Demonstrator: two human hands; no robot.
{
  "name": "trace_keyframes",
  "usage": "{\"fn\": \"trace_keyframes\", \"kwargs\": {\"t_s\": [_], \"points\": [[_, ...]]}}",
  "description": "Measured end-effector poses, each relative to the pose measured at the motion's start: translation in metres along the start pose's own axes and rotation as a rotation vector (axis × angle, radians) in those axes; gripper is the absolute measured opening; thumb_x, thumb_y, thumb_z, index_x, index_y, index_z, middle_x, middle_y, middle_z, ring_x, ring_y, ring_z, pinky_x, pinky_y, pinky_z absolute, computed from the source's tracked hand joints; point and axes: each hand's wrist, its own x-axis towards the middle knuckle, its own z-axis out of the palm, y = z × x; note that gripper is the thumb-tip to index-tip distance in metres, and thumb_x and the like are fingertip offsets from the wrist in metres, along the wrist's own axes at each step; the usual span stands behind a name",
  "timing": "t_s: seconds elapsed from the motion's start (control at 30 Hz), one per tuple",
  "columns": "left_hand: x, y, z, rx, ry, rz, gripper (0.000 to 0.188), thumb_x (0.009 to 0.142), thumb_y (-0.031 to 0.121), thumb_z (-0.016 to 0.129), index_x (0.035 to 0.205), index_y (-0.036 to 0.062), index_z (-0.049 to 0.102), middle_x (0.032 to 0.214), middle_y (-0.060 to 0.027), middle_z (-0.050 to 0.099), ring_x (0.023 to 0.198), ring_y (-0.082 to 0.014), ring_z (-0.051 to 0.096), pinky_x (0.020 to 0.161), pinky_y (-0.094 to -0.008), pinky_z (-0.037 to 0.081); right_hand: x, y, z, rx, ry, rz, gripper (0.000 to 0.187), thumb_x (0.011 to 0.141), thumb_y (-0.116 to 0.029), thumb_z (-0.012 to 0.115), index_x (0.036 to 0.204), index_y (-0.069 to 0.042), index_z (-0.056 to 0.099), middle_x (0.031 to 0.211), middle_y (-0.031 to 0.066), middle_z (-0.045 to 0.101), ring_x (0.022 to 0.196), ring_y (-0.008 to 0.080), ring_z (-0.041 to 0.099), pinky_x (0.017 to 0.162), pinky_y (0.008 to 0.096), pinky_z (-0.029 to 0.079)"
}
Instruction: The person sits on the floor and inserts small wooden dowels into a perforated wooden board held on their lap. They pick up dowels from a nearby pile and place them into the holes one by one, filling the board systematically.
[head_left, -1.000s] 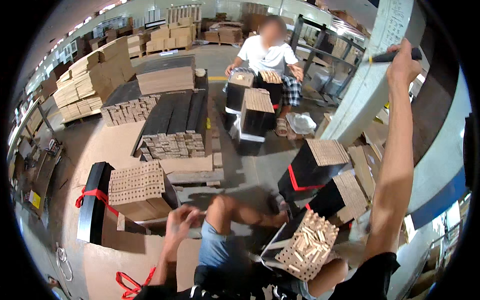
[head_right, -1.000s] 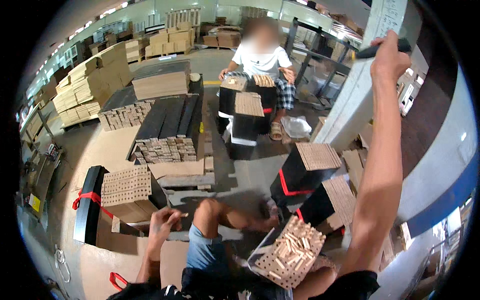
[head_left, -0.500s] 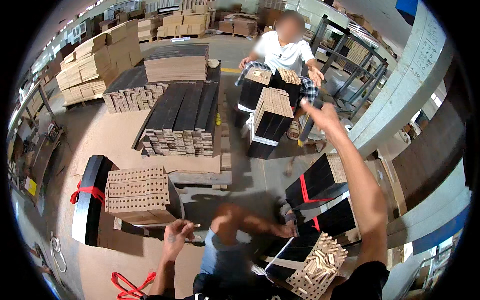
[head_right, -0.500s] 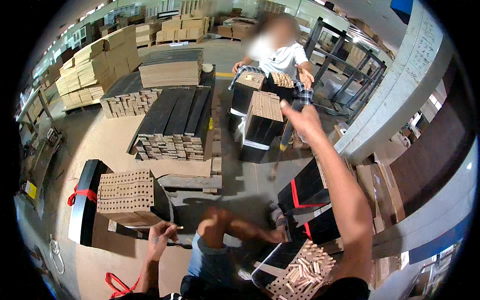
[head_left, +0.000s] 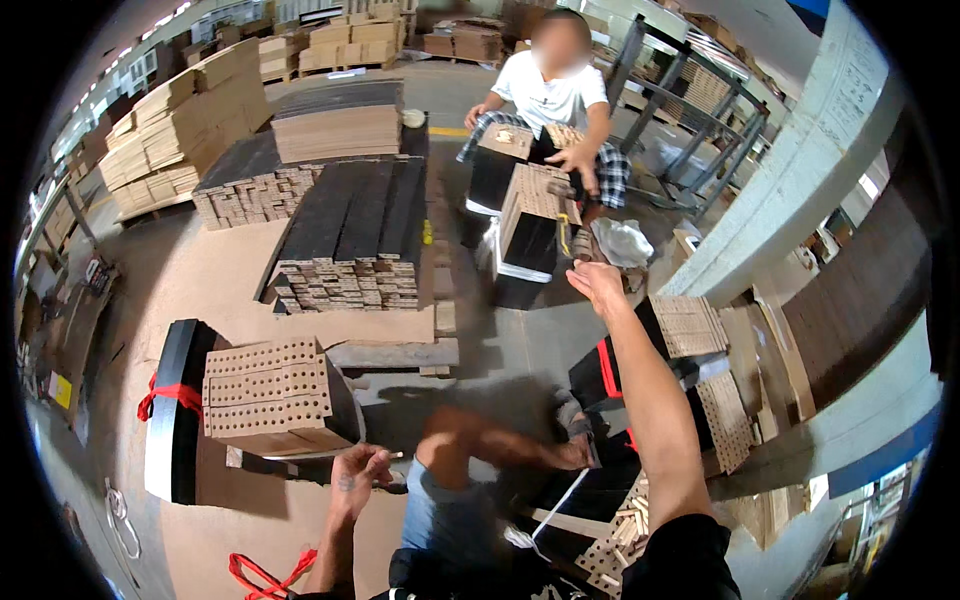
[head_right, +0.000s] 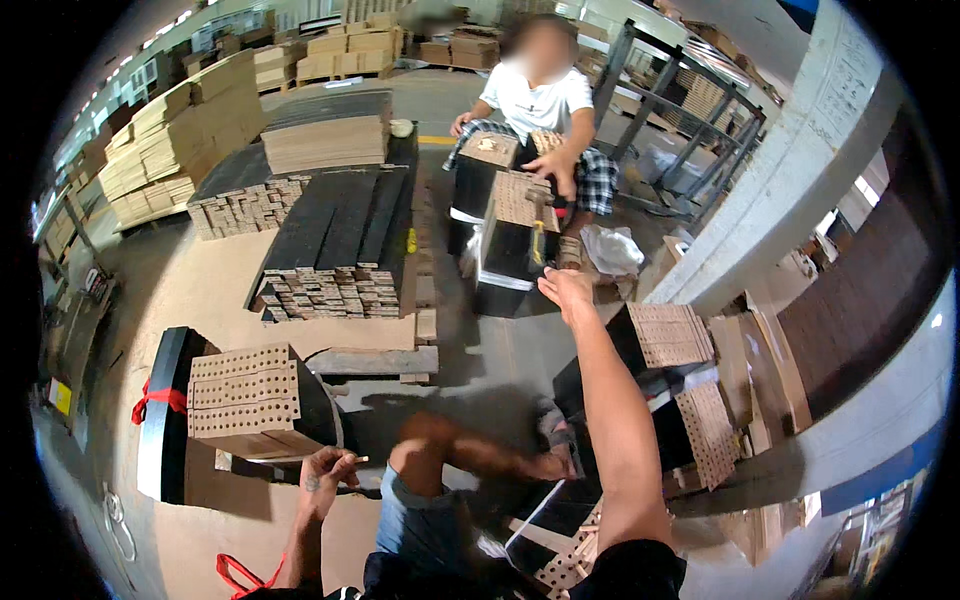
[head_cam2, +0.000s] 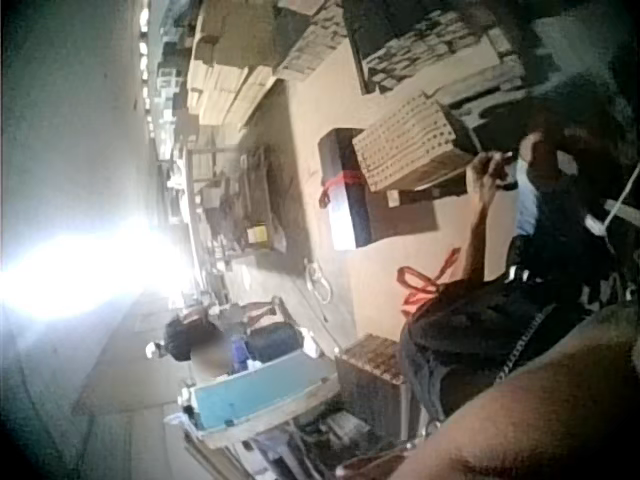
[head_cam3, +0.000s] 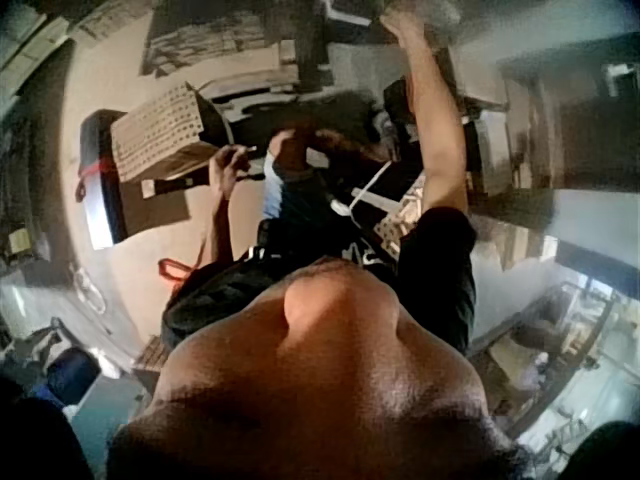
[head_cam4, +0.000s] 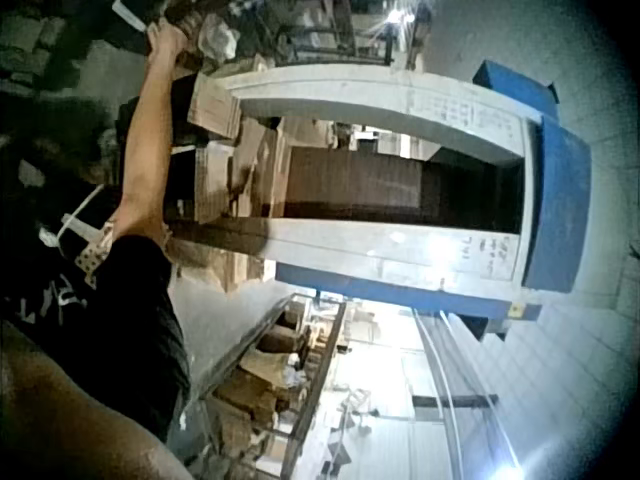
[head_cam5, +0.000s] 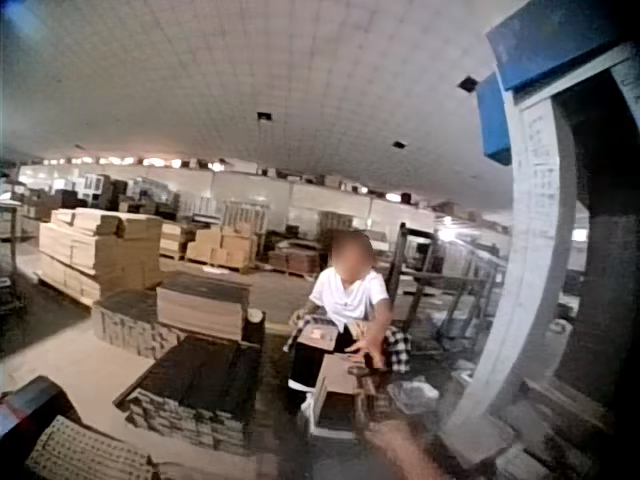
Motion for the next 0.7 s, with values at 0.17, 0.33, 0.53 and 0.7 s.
{"fn": "trace_keyframes", "kwargs": {"t_s": [0.17, 0.33, 0.53, 0.7], "points": [[0.003, 0.014, 0.028, -0.009, -0.098, 0.102, 0.019, 0.098, 0.016, 0.067, 0.096, -0.0029, 0.068, 0.074, -0.0055, 0.066, 0.064, -0.0112, 0.062, 0.059, -0.0263, 0.051, -0.026, -0.022, -0.048, -0.323, -0.096, -0.009, 0.038, 0.095, -0.018, 0.068, 0.119, 0.01, 0.059, 0.11, 0.0218, 0.067, 0.095, 0.0282, 0.071, 0.084, 0.0366, 0.061], [0.012, 0.034, 0.073, -0.038, -0.279, 0.091, 0.018, 0.098, 0.015, 0.067, 0.098, -0.0033, 0.068, 0.077, -0.0057, 0.066, 0.068, -0.0127, 0.063, 0.064, -0.0265, 0.051, -0.125, -0.055, -0.085, -1.221, -0.258, -0.314, 0.036, 0.096, -0.024, 0.068, 0.12, 0.003, 0.063, 0.101, 0.0132, 0.073, 0.089, 0.0198, 0.072, 0.079, 0.0332, 0.058], [-0.01, 0.087, 0.17, -0.182, -0.603, 0.141, 0.023, 0.098, 0.017, 0.066, 0.106, -0.0042, 0.067, 0.082, -0.0119, 0.069, 0.07, -0.0189, 0.067, 0.066, -0.0321, 0.055, -0.331, -0.095, -0.077, -0.764, -0.532, -0.295, 0.032, 0.093, -0.016, 0.07, 0.12, 0.002, 0.063, 0.095, 0.0173, 0.074, 0.086, 0.0234, 0.073, 0.076, 0.0345, 0.057], [-0.053, 0.119, 0.277, -0.356, -1.026, 0.218, 0.017, 0.101, 0.007, 0.061, 0.114, -0.0031, 0.065, 0.095, -0.0118, 0.071, 0.082, -0.0166, 0.07, 0.073, -0.0287, 0.058, -0.422, -0.078, -0.106, -0.773, -0.121, -0.538, 0.031, 0.087, -0.006, 0.075, 0.117, 0.0, 0.068, 0.095, 0.014, 0.073, 0.086, 0.0229, 0.073, 0.075, 0.0309, 0.056]]}}
